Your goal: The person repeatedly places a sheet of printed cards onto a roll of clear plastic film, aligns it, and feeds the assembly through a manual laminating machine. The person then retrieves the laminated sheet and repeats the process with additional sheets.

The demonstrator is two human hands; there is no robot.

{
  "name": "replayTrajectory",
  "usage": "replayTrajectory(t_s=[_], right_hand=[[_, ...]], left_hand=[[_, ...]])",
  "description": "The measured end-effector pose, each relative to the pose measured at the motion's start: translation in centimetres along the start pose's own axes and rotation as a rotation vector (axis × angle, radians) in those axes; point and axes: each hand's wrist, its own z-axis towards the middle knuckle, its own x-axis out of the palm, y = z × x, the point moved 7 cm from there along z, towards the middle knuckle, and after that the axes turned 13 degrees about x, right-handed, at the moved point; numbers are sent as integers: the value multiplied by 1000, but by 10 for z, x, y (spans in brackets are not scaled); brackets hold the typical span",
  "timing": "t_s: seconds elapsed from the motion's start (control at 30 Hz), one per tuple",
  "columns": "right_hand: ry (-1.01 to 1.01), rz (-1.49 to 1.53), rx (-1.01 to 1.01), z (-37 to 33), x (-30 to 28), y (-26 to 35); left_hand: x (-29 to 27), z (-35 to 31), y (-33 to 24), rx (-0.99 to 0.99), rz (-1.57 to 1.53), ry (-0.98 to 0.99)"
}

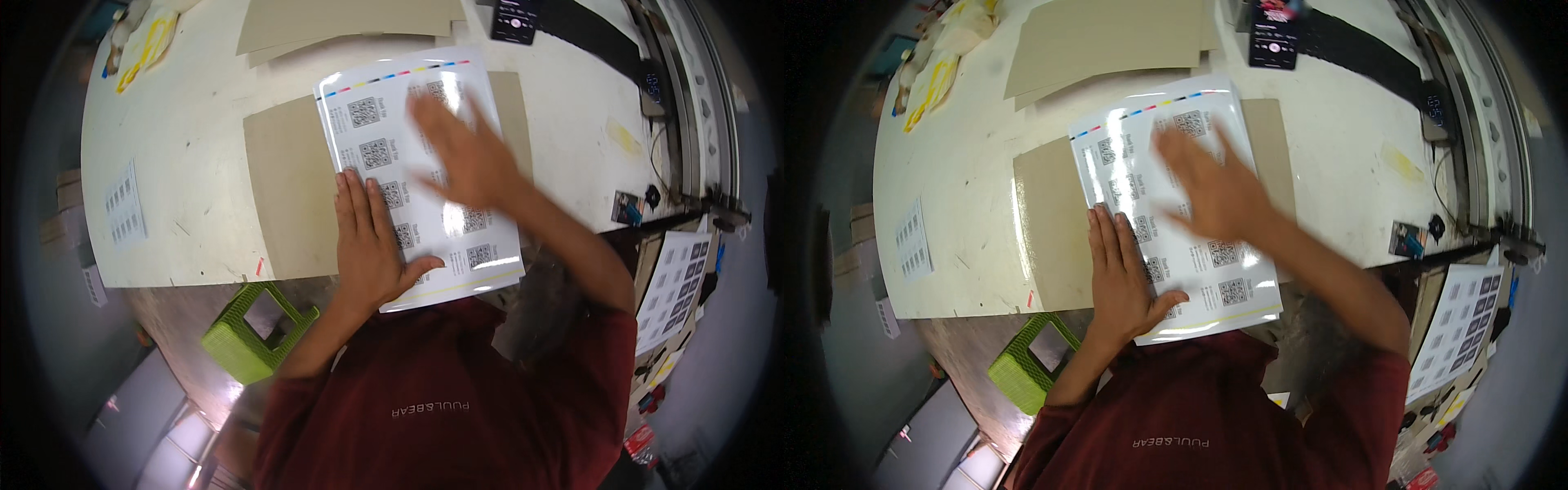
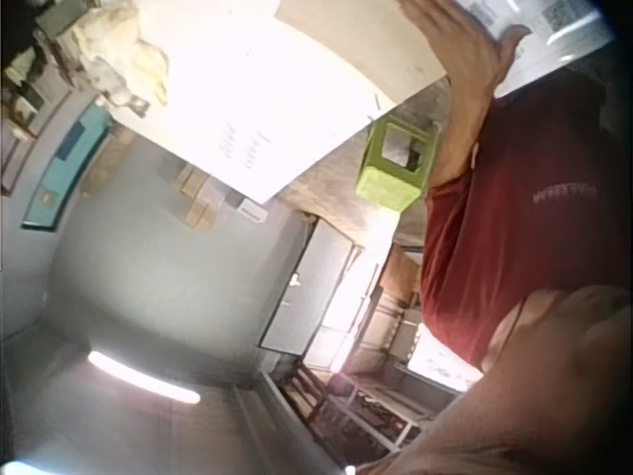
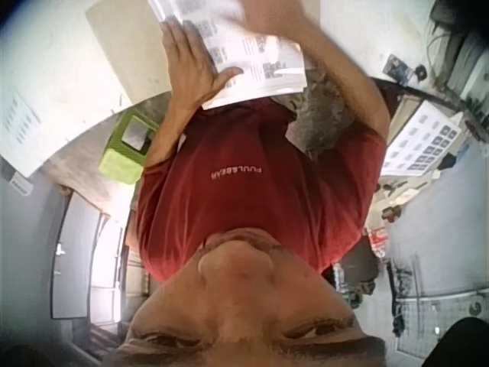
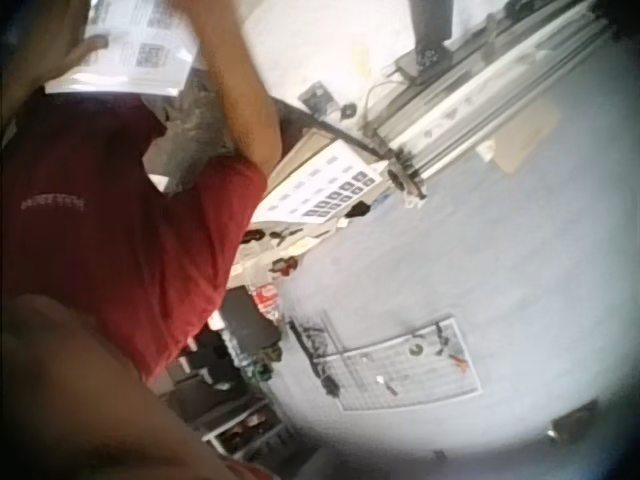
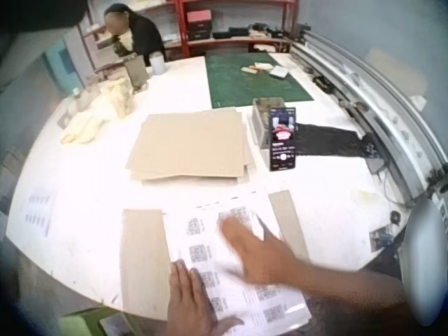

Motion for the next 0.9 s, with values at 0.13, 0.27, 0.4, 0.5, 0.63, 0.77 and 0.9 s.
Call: replayTrajectory(t_s=[0.13,0.27,0.4,0.5,0.63,0.77,0.9], right_hand=[[-239,-78,163,36,-21,-45],[-33,5,186,-65,-16,-9],[181,103,287,-179,-22,29],[-32,492,494,-258,-43,-6],[-469,-301,1208,-392,-155,-126],[-495,-572,1994,-611,-192,-234],[-317,-213,2316,-713,-168,-270]], left_hand=[[-3,8,-4,-21,39,15],[-1,6,-4,-49,63,24],[2,7,-6,-33,60,60],[-11,23,-10,-18,158,127],[-15,117,10,137,202,-36],[-2,204,37,108,97,-85],[9,225,28,74,58,47]])
